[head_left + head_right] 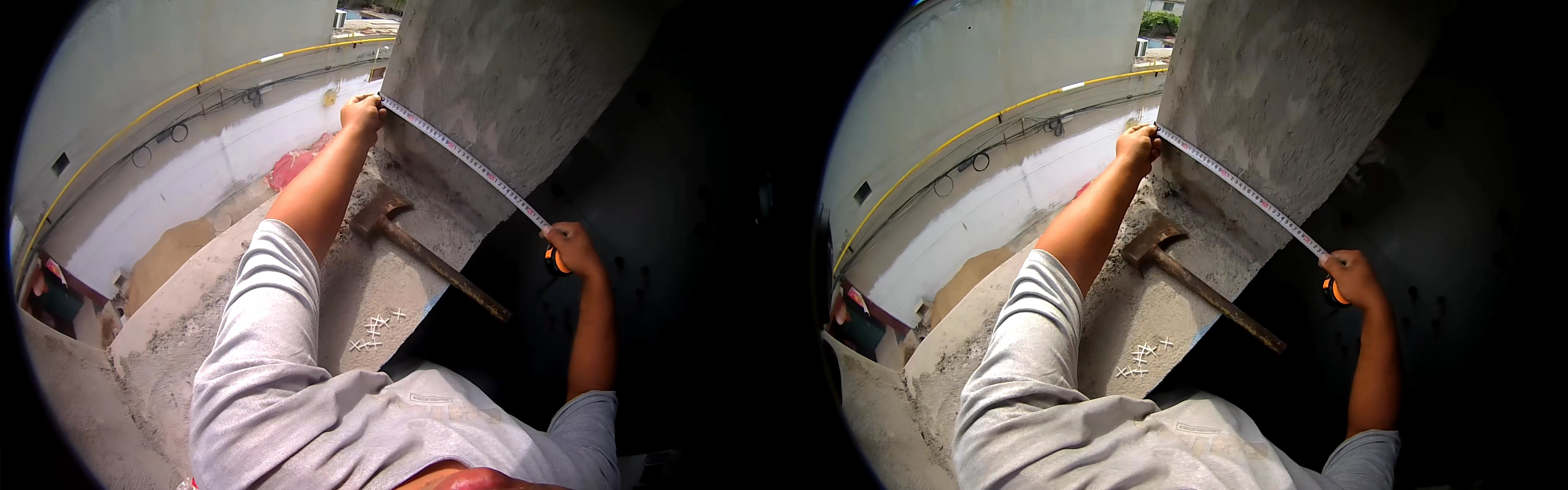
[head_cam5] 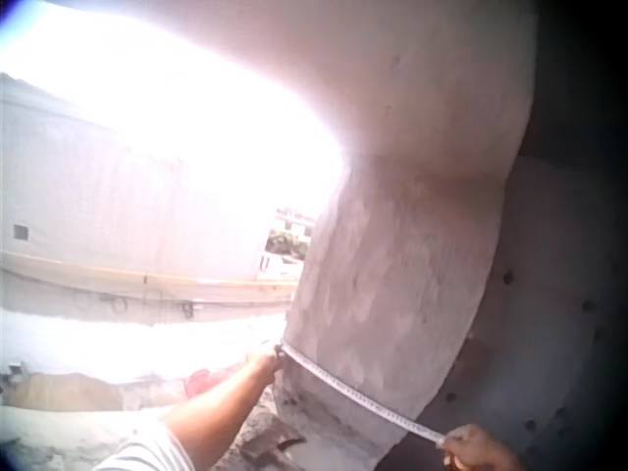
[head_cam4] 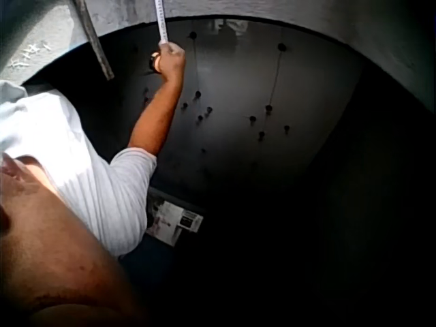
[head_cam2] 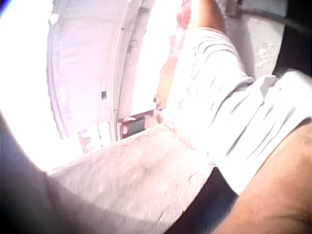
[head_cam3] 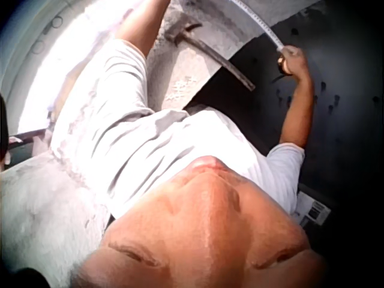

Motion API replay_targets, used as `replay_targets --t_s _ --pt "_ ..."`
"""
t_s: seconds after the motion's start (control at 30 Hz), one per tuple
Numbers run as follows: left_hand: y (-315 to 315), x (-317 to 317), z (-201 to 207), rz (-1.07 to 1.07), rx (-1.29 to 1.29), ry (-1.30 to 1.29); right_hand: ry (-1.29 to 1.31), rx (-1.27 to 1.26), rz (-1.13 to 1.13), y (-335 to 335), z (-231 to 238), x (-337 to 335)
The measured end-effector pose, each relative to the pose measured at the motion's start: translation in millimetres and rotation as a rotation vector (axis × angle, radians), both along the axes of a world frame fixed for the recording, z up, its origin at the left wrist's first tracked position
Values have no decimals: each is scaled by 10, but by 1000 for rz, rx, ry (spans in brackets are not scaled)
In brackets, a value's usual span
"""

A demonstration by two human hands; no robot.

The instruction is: The person measures a concrete wall with a tape measure and marks points with a pencil. They then use a hammer to tap the wall at the marked locations.

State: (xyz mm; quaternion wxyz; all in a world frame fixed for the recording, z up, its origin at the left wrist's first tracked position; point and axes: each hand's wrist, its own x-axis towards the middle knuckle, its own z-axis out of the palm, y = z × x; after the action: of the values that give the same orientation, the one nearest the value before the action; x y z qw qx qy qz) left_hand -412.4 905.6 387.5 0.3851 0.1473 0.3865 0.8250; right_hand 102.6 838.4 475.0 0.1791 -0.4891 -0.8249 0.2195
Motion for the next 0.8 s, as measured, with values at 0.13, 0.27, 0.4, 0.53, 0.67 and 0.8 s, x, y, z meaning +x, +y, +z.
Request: replay_targets --t_s 0.13,0.27,0.4,0.53,0.67,0.8 --pt "-104 4 63 -30 -6 18 -30 -37 -26 -74 80 -18" --pt "-64 35 59 -7 -52 61 0 -66 -3 -2 42 39" --pt "-39 96 78 11 -67 66 -7 -63 -9 7 41 56" --pt "-42 115 114 48 -83 74 21 -32 20 -2 21 36" --pt "-42 86 106 45 -97 102 -10 -69 -10 -85 100 -16" --pt "46 -17 61 51 -113 137 -7 -88 -8 -92 120 -32"
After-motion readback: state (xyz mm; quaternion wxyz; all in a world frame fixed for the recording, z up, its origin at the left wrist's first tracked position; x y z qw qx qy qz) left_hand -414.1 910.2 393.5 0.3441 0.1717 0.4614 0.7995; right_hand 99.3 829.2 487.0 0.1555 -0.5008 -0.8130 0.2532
